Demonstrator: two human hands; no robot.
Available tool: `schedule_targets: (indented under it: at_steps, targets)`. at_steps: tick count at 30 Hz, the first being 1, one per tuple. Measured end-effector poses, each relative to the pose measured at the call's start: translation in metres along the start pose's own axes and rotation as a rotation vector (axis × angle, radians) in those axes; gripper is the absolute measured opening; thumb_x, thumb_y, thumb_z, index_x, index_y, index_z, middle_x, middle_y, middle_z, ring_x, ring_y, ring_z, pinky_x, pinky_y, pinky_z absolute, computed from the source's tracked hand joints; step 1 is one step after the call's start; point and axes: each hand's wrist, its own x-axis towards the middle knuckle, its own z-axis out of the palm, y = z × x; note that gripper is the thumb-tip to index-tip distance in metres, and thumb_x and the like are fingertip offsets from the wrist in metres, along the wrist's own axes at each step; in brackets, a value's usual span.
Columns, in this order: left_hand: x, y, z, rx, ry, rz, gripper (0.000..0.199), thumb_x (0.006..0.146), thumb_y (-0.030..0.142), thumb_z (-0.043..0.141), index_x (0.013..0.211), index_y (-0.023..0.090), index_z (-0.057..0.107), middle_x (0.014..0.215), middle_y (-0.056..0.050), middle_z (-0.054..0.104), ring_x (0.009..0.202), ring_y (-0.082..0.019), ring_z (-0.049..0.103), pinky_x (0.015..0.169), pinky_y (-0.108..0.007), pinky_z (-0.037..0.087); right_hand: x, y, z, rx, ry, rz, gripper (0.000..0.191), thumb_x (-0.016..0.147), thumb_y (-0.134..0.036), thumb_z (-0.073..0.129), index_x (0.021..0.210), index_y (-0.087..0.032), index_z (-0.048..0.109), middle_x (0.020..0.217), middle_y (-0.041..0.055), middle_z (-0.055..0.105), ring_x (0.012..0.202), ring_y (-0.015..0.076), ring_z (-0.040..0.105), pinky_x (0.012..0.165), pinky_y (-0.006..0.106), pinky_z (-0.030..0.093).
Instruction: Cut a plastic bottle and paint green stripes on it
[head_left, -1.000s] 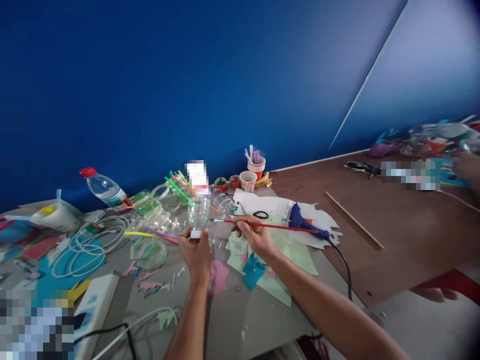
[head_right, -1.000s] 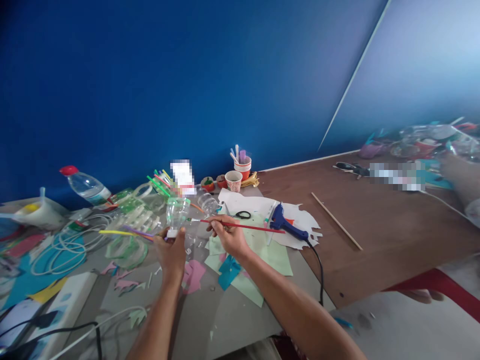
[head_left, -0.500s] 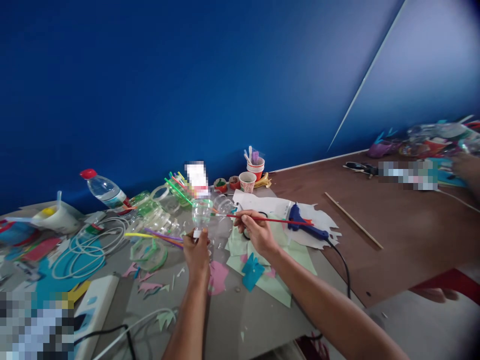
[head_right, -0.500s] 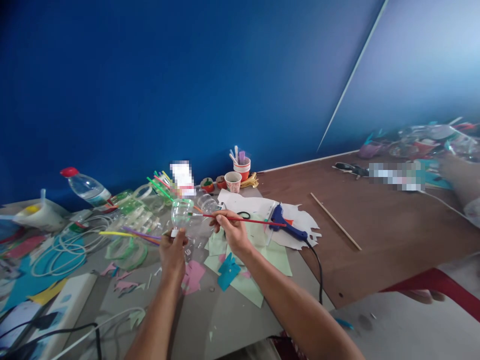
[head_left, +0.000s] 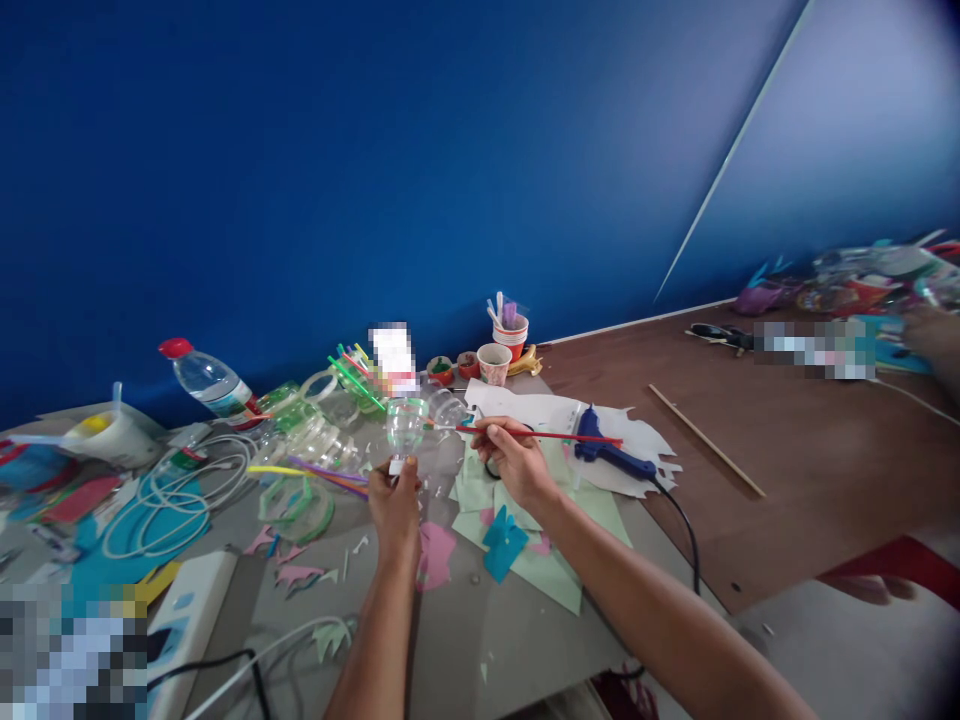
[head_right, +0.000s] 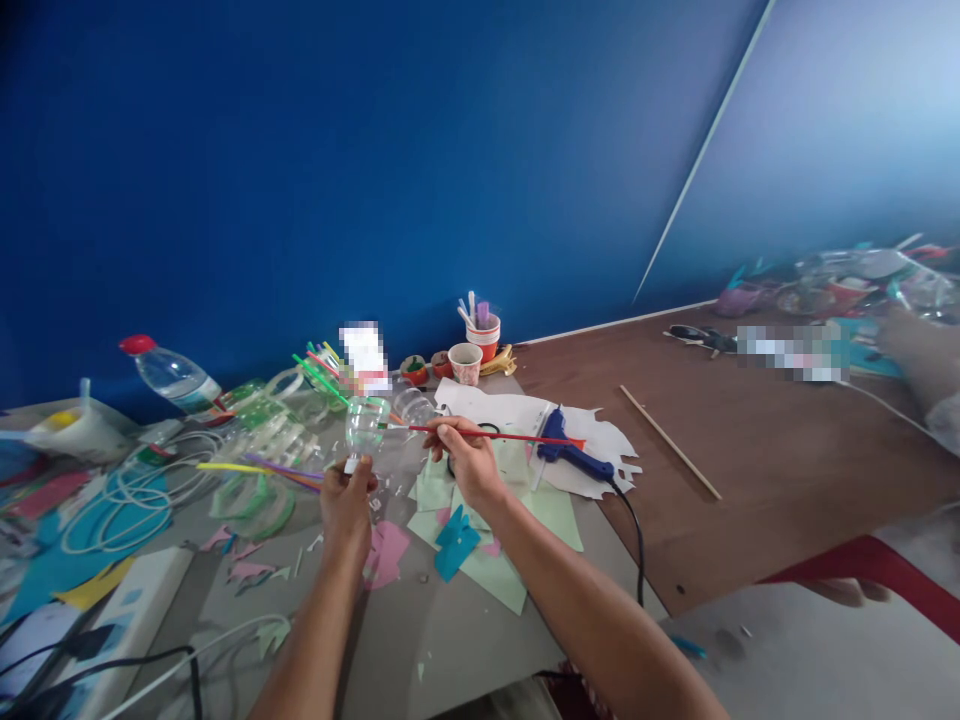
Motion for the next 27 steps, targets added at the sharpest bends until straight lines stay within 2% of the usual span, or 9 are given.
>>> schedule_targets:
  at_steps: [8,23,27]
  targets:
    - [-0.002,0.002,0.002,-0.031,-0.009,-0.003,0.039,0.066,0.047,0.07,0.085,0.017,0.055,0.053,0.006,0.052,0.044,-0.009,0.047,0.044,-0.021,0.035,0.002,-0.001,0.0,0.027,0.018,0.045,0.017,0.072,-0.033,0.069,0.078,-0.018,0.071,0.062,0.0021,0.067,0.052,0.0118,0.055,0.047,0.023,0.041]
    - [-0.002,-0.001,0.004,-0.13,-0.057,-0.04,0.039,0.065,0.046,0.071,0.087,0.017,0.057,0.056,0.006,0.053,0.05,-0.009,0.051,0.052,-0.022,0.04,0.01,-0.002,-0.008,0.177,0.078,0.039,0.018,0.07,-0.031,0.072,0.082,-0.018,0.07,0.063,0.0015,0.067,0.053,0.0121,0.056,0.048,0.025,0.043]
    - [-0.003,0.002,0.005,-0.246,-0.094,-0.112,0.039,0.062,0.043,0.074,0.087,0.017,0.059,0.055,0.006,0.053,0.05,-0.008,0.051,0.055,-0.023,0.042,0.012,-0.001,-0.01,0.205,0.088,0.038,0.014,0.071,-0.028,0.072,0.081,-0.019,0.07,0.067,0.0022,0.067,0.059,0.0131,0.059,0.051,0.025,0.045]
